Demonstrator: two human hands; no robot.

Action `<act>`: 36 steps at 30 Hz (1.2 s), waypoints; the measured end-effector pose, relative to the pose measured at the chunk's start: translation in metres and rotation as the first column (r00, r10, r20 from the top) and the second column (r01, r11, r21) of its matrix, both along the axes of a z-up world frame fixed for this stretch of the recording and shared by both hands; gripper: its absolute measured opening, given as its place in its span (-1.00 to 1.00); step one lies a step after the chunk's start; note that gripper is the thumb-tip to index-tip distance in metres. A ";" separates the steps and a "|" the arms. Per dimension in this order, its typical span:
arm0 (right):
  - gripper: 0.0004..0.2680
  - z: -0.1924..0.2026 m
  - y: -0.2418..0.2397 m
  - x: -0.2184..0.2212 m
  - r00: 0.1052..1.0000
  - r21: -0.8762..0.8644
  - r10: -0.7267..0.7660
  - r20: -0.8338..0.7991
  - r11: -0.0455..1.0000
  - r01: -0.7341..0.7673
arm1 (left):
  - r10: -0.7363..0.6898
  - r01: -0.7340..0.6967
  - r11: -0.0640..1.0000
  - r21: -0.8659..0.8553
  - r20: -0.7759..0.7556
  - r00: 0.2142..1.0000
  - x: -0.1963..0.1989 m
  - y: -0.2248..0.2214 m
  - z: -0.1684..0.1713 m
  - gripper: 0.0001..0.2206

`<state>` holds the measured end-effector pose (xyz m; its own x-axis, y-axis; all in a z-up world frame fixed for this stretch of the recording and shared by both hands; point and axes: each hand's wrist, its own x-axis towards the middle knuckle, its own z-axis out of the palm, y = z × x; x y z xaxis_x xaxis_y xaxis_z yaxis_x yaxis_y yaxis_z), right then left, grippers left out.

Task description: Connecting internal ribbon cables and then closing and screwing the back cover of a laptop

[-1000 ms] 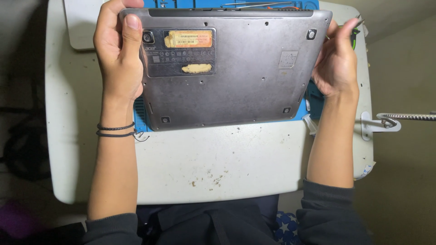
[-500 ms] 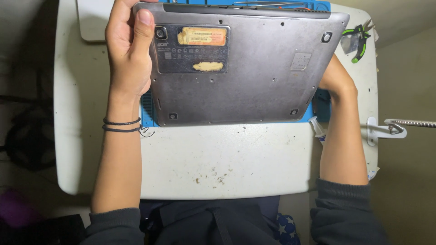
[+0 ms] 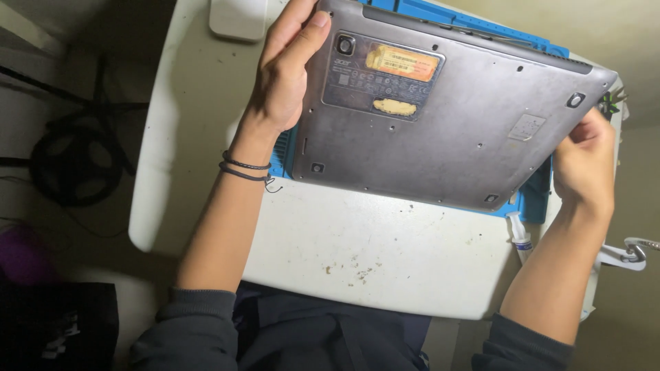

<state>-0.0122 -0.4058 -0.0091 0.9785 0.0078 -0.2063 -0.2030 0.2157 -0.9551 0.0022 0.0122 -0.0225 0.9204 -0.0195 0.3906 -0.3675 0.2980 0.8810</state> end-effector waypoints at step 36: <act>-0.90 -0.033 0.038 0.007 0.989 -0.354 -0.145 -0.012 0.926 0.131 | 0.274 -0.154 0.733 0.662 -0.080 0.958 0.031 -0.004 -0.053 -0.80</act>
<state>-0.0049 -0.3676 -0.0422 0.9564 -0.2061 -0.2071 -0.2318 -0.1039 -0.9672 0.0336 0.0079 -0.0751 0.9788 -0.0054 0.2046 -0.1870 -0.4305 0.8830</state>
